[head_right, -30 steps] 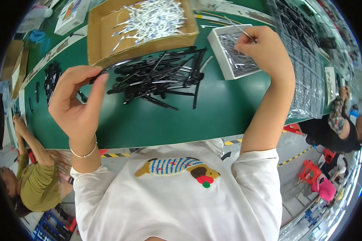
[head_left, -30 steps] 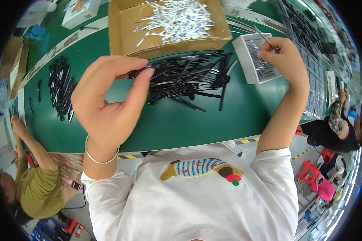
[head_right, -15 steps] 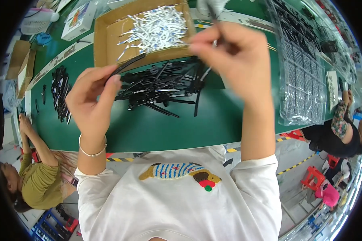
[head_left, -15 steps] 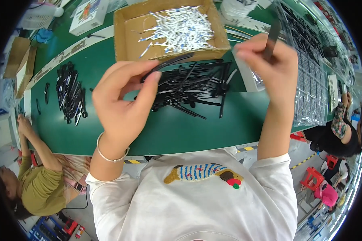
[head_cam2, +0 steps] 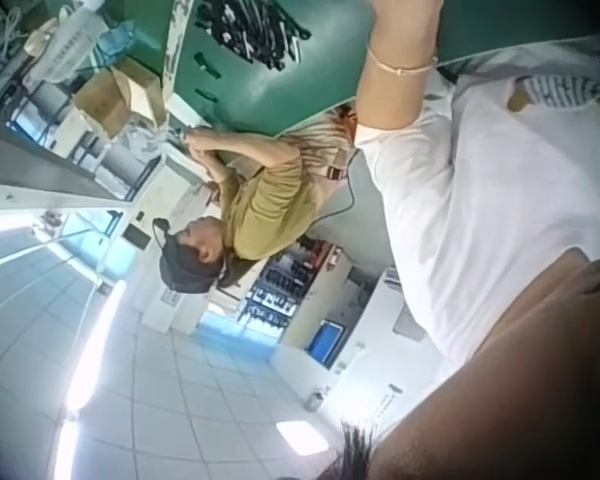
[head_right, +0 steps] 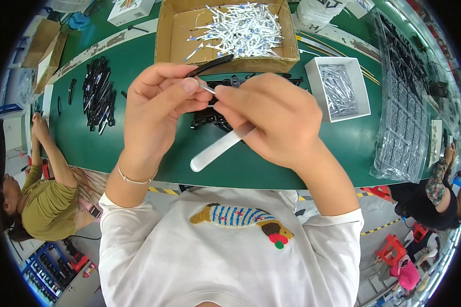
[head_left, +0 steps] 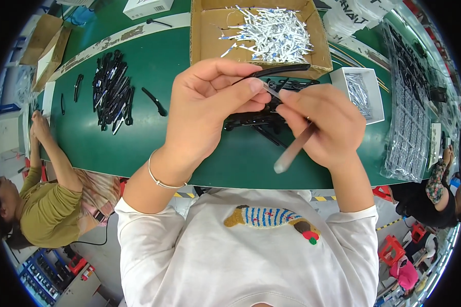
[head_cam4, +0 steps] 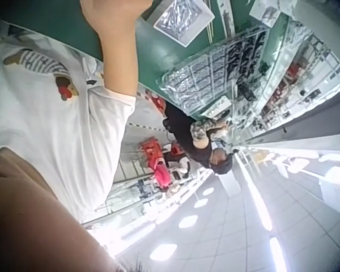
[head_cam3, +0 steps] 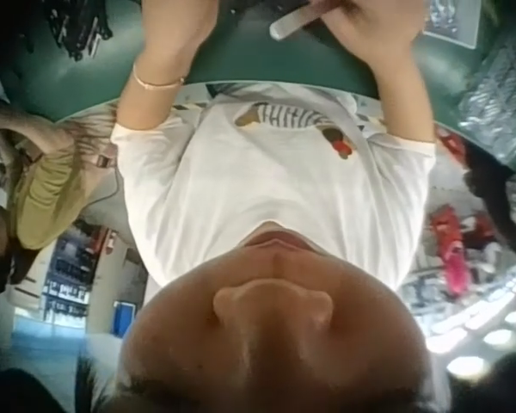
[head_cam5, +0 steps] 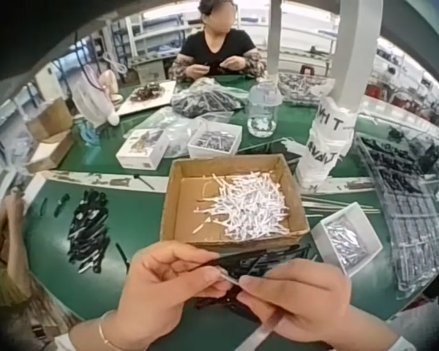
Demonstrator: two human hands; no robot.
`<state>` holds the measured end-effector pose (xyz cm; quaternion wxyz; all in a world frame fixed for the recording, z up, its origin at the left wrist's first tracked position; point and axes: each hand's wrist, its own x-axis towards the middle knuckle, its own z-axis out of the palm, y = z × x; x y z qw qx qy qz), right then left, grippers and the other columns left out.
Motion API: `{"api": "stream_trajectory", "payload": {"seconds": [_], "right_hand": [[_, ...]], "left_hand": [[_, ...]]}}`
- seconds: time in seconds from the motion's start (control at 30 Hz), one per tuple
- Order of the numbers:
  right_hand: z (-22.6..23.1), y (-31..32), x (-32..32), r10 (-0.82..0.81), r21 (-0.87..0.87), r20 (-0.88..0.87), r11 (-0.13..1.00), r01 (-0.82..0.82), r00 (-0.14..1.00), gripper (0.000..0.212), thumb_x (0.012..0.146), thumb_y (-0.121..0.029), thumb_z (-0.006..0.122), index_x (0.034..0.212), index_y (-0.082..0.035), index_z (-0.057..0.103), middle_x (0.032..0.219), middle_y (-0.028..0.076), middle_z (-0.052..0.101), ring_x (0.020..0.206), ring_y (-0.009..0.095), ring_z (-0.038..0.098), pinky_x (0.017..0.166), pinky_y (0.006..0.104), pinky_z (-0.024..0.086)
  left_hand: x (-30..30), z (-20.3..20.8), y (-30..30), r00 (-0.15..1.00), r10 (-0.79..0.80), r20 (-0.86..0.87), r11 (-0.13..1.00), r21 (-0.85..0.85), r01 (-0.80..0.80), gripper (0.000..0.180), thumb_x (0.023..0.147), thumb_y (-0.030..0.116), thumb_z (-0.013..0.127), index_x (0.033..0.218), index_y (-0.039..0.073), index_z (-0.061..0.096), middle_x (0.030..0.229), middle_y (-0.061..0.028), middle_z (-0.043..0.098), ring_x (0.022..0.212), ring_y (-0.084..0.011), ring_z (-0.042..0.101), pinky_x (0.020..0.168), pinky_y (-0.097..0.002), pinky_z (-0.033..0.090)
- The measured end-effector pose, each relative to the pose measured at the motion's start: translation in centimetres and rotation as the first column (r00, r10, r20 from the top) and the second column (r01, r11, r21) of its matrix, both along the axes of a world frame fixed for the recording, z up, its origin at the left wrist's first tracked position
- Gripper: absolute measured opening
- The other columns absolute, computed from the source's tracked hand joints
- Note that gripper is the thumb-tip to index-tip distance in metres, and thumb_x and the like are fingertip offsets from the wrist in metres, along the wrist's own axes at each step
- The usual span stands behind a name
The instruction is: The person assembles small black components by inserting a thin white strip into each one using tweezers.
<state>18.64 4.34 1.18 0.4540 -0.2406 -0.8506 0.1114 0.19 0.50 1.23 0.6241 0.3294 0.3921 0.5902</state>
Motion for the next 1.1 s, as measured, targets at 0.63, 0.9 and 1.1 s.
{"api": "stream_trajectory", "payload": {"seconds": [0.63, 0.9, 1.1], "right_hand": [[-0.2, -0.8, -0.6, -0.146, -0.673, -0.727, 0.340, -0.657, 0.671, 0.012, 0.078, 0.005, 0.066, 0.086, 0.000, 0.059, 0.082, 0.006, 0.065, 0.076, 0.010, 0.063, 0.069, 0.0222, 0.050], [-0.7, -1.2, -1.7, -0.157, -0.649, -0.747, 0.383, -0.657, 0.647, 0.013, 0.079, 0.007, 0.065, 0.089, 0.000, 0.059, 0.083, 0.006, 0.065, 0.075, 0.008, 0.061, 0.066, 0.0194, 0.048], [-0.8, -1.3, -1.8, -0.151, -0.646, -0.734, 0.459, -0.610, 0.663, 0.014, 0.080, 0.008, 0.064, 0.091, 0.000, 0.058, 0.083, 0.006, 0.065, 0.075, 0.007, 0.061, 0.065, 0.0197, 0.048]], "left_hand": [[0.6, -0.5, -0.7, 0.478, 0.648, -0.593, 0.649, 0.758, 0.060, 0.021, 0.068, -0.013, 0.070, 0.088, -0.009, 0.063, 0.085, -0.0144, 0.068, 0.076, -0.0175, 0.067, 0.069, -0.0251, 0.053], [1.0, -1.2, 0.1, 0.422, 0.757, -0.499, 0.546, 0.838, 0.011, 0.019, 0.064, -0.005, 0.072, 0.081, 0.002, 0.067, 0.074, -0.0086, 0.067, 0.061, -0.0201, 0.065, 0.053, -0.0261, 0.051], [0.9, -0.4, -0.8, 0.417, 0.684, -0.599, 0.627, 0.775, 0.084, 0.022, 0.066, -0.013, 0.071, 0.086, -0.009, 0.064, 0.083, -0.0135, 0.068, 0.072, -0.0162, 0.066, 0.066, -0.0234, 0.052]]}}
